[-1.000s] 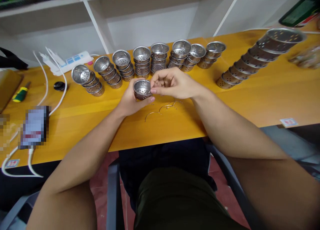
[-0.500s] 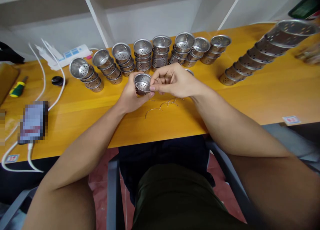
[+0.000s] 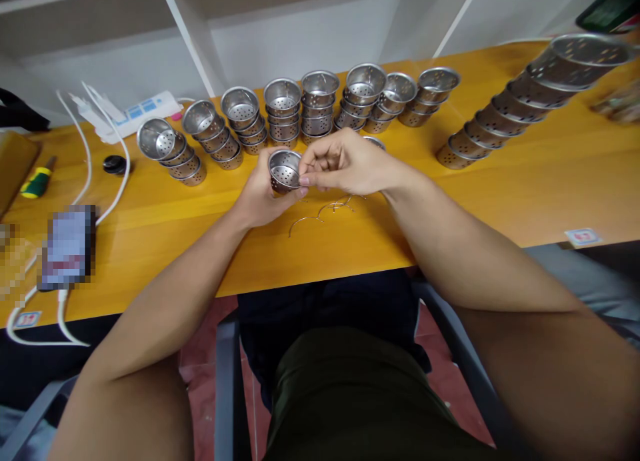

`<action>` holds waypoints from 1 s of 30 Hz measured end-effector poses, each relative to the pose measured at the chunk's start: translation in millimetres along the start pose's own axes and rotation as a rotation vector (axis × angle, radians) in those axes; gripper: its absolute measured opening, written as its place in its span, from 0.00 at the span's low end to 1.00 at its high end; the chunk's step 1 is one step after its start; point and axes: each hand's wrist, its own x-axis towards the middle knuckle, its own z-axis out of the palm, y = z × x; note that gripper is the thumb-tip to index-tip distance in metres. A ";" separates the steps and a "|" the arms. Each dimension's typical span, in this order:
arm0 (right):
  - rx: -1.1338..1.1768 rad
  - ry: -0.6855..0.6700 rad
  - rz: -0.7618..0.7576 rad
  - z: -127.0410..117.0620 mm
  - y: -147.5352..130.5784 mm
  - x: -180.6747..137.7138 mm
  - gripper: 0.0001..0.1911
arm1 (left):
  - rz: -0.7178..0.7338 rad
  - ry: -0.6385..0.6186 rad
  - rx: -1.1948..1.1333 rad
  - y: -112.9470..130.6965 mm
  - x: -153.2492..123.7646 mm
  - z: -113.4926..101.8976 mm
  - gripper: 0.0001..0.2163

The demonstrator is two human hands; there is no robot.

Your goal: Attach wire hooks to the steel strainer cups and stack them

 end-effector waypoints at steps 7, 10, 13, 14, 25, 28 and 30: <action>-0.051 0.041 -0.065 1.6 11.1 1.2 0.28 | 0.006 0.011 0.001 -2.1 -0.1 -1.4 0.46; -0.179 0.213 -0.140 1.6 18.2 2.6 0.31 | -0.010 0.053 -0.002 -7.8 1.8 -2.7 0.46; -0.366 0.314 -0.196 1.1 18.9 2.2 0.28 | -0.037 0.083 -0.001 -12.8 2.8 -4.3 0.46; -0.427 0.313 -0.203 1.2 17.7 1.7 0.27 | -0.045 0.088 0.003 -13.4 2.8 -4.8 0.46; -0.629 0.156 -0.234 19.5 24.2 1.2 0.17 | 0.011 0.060 -0.023 -13.3 2.8 -7.7 0.47; -0.593 0.199 -0.232 25.7 27.2 4.7 0.23 | 0.087 0.055 -0.019 -15.0 2.3 -8.4 0.45; -0.582 0.240 -0.228 25.5 27.4 6.1 0.36 | 0.085 0.027 -0.032 -12.9 1.5 -7.1 0.46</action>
